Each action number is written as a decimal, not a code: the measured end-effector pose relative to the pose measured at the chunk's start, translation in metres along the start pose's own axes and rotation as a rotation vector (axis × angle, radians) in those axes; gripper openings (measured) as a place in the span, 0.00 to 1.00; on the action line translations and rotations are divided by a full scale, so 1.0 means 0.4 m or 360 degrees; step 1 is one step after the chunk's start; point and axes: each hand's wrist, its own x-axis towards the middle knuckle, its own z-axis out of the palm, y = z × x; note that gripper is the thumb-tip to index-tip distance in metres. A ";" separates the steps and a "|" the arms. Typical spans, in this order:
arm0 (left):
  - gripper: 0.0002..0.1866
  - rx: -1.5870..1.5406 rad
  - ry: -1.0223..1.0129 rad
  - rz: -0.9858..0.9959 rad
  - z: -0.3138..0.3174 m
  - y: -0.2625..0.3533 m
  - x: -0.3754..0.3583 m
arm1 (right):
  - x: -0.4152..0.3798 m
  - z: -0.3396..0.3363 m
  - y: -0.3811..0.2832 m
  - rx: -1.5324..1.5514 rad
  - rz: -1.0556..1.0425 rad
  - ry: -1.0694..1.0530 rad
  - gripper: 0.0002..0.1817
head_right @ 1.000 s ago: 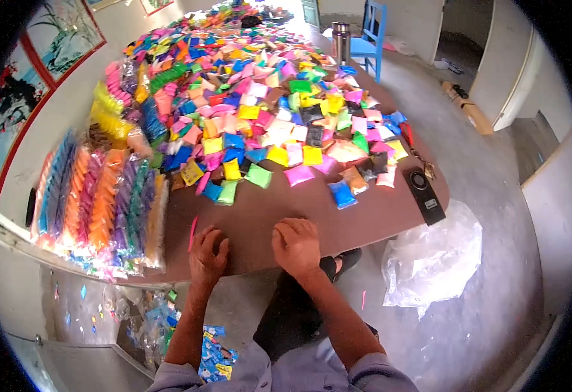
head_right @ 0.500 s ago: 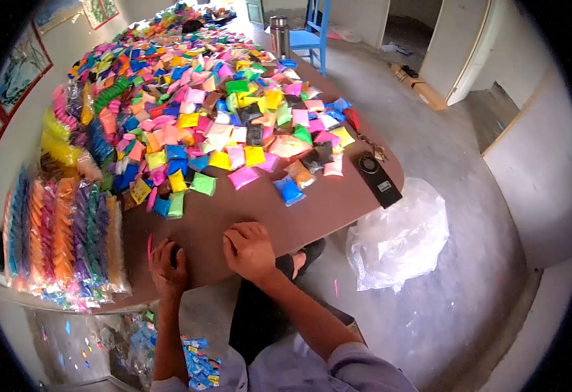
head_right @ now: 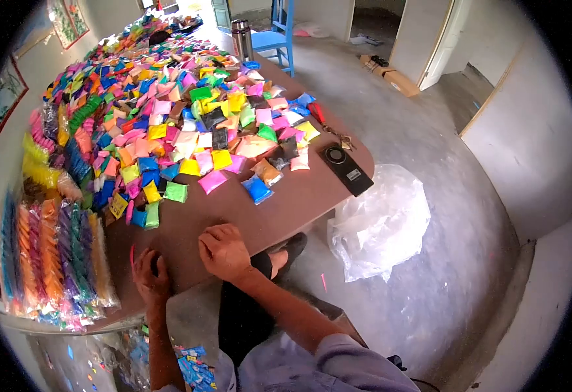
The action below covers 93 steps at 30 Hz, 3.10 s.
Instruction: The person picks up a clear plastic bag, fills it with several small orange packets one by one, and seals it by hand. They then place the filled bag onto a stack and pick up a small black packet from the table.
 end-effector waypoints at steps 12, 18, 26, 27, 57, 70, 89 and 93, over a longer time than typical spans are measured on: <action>0.13 0.0010 0.0005 0.0026 -0.001 -0.010 0.002 | 0.064 -0.100 0.040 -0.0038 0.0226 0.0279 0.06; 0.14 -0.0067 0.0008 -0.0085 -0.012 0.010 0.008 | 0.263 -0.315 0.316 -0.0898 0.0565 0.0579 0.16; 0.15 -0.0124 0.0054 -0.0048 0.001 -0.015 0.001 | 0.329 -0.351 0.472 -0.1267 0.1055 -0.0049 0.28; 0.15 -0.0070 0.0076 -0.0076 -0.006 -0.008 0.004 | 0.316 -0.347 0.481 -0.1166 0.0885 0.0092 0.23; 0.12 -0.0781 0.0189 -0.0187 0.023 0.166 0.007 | -0.001 0.079 -0.095 0.0328 0.0488 -0.0475 0.16; 0.11 -0.0716 0.0015 0.0091 -0.009 0.192 0.010 | -0.032 0.085 -0.053 0.1041 0.0823 -0.0130 0.10; 0.13 -0.0979 0.0057 -0.0178 -0.011 0.205 0.021 | -0.039 0.082 -0.024 0.1093 0.0734 -0.0370 0.10; 0.13 -0.0862 0.0054 -0.0343 0.059 0.168 -0.011 | -0.039 0.091 -0.033 0.1075 0.0635 -0.0304 0.11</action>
